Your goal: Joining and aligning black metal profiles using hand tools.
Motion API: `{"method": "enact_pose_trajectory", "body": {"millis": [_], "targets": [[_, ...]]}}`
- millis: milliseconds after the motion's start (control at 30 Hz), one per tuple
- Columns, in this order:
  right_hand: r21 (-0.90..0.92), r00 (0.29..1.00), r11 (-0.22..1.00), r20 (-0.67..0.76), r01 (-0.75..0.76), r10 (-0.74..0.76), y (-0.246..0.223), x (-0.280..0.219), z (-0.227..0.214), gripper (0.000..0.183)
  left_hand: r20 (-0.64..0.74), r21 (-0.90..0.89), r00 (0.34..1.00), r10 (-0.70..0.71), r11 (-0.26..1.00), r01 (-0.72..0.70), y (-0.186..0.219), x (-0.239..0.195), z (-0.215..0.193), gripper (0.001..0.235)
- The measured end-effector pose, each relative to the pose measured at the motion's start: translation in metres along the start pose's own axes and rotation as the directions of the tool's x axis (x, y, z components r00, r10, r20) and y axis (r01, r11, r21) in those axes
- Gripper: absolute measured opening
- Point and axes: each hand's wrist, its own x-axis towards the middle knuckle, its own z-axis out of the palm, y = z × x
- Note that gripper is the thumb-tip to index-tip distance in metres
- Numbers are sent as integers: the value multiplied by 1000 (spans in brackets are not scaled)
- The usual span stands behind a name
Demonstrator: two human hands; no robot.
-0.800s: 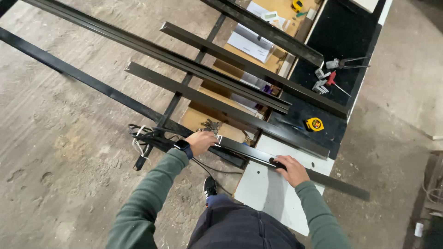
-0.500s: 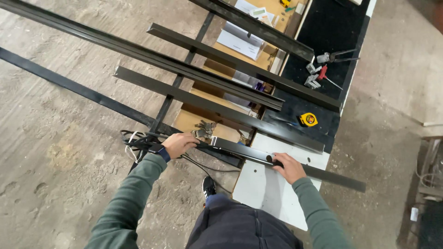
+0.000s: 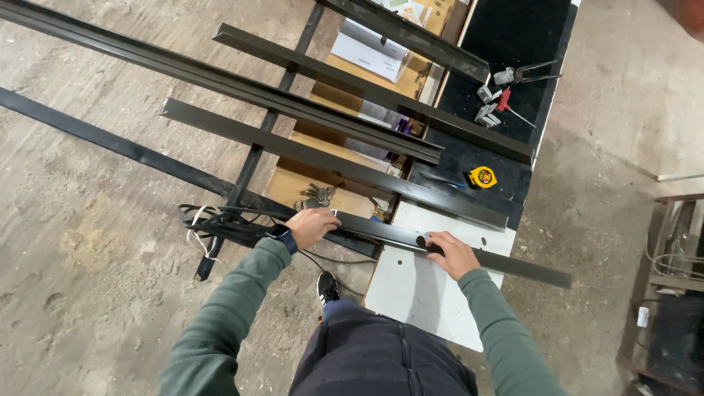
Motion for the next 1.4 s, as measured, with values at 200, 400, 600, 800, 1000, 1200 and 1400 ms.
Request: {"method": "enact_pose_trajectory", "body": {"millis": [200,400,600,800,1000,1200,1400], "targets": [[22,999,999,-45,23,-22,-1,-2,0,34,-4,-22,1000,-14,1000,14,-12,-35,-40,30],[-1,1000,1000,-14,-4,4,-1,-2,-1,35,-120,-23,990,78,996,-81,-41,-41,-22,23],[24,1000,1000,-27,3,-3,-4,-1,-3,36,-31,-3,999,-27,1000,27,-2,-10,-14,23],[30,999,999,-51,16,-14,-8,-2,-5,45,44,4,998,42,999,-42,5,-2,-19,24],[82,999,997,-36,-8,11,-8,-5,-6,49,-22,55,999,40,998,-38,-29,-37,-26,25],[61,1000,998,-24,-15,16,-4,-2,-3,48,-23,-39,1000,-1,999,0,-10,-13,2,22],[50,999,998,-25,-34,35,-4,-2,-2,50,36,90,999,33,995,-37,-4,5,2,27]]}}
